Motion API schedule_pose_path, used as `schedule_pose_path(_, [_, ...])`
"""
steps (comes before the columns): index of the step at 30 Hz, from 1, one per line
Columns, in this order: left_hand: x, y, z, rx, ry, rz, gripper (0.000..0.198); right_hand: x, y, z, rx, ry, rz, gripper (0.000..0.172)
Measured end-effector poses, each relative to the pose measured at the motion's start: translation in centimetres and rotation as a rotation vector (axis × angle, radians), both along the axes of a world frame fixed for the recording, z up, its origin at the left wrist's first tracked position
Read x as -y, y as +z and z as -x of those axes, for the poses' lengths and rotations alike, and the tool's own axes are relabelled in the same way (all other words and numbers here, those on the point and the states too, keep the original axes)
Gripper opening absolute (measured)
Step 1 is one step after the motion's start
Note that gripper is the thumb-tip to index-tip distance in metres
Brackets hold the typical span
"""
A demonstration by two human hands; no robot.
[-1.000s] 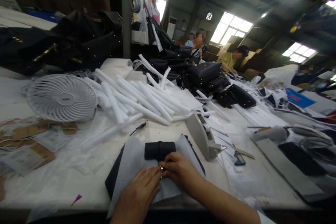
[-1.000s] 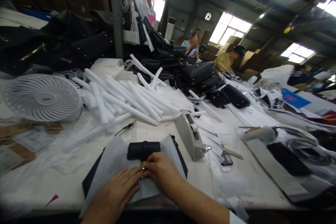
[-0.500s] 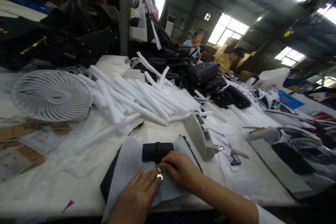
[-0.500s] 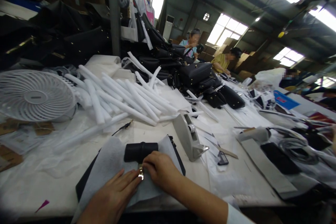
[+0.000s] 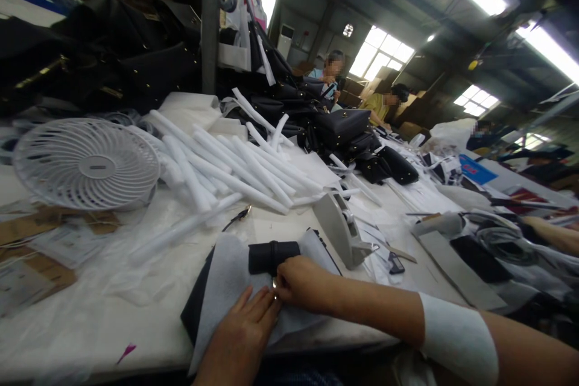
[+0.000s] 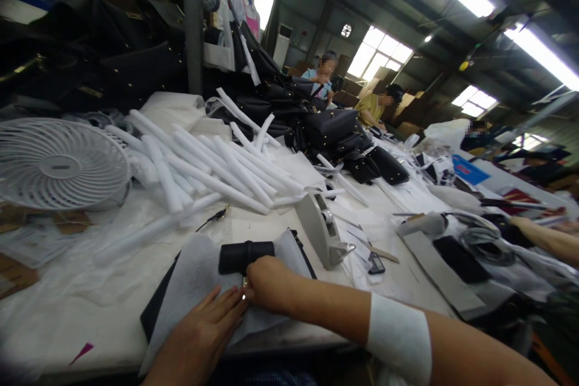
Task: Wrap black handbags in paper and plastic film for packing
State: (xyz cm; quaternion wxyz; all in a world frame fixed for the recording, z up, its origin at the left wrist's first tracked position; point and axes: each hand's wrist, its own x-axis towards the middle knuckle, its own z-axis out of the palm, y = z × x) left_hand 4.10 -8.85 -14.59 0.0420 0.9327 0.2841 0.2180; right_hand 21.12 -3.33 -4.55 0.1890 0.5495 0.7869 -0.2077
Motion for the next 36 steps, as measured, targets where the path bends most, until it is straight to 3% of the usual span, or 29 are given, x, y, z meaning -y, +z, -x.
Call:
schedule_pose_path(6, [0.0,0.5,0.0,0.090,0.021,0.062,0.042,-1.0,0.5,1.5,0.168,0.072,0.094,0.040])
schedule_pose_path(9, [-0.1,0.4,-0.1,0.090,0.016,0.051,0.042,-1.0,0.5,1.9,0.211,0.150,0.068,0.035])
schedule_pose_path(17, [-0.2,-0.3,-0.2,0.104,0.001,0.100,0.040,-0.3,0.1,0.8,0.126,0.605,-0.069,0.019])
schedule_pose_path(21, [-0.3,0.2,-0.2,0.102,0.001,0.062,0.041,-0.2,0.0,-0.9,0.071,0.702,-0.155,0.017])
schedule_pose_path(24, [-0.3,0.6,-0.2,0.127,0.022,-0.001,0.040,0.3,0.7,-2.4,0.055,0.668,-0.230,0.016])
schedule_pose_path(26, [-0.4,0.9,-0.1,0.160,0.043,-0.034,0.036,1.3,1.5,-3.7,0.022,0.569,-0.296,0.020])
schedule_pose_path(30, [-0.7,2.3,0.5,0.174,0.048,-0.086,0.034,5.1,2.0,-6.5,-0.220,0.300,-0.357,0.056])
schedule_pose_path(32, [-0.8,3.3,0.9,0.163,0.057,-0.154,0.034,7.2,0.9,-7.6,-0.273,0.250,-0.347,0.070])
schedule_pose_path(36, [-0.8,4.0,2.0,0.006,-0.018,-0.352,0.045,9.3,-3.3,-8.4,-0.257,0.204,-0.433,0.075])
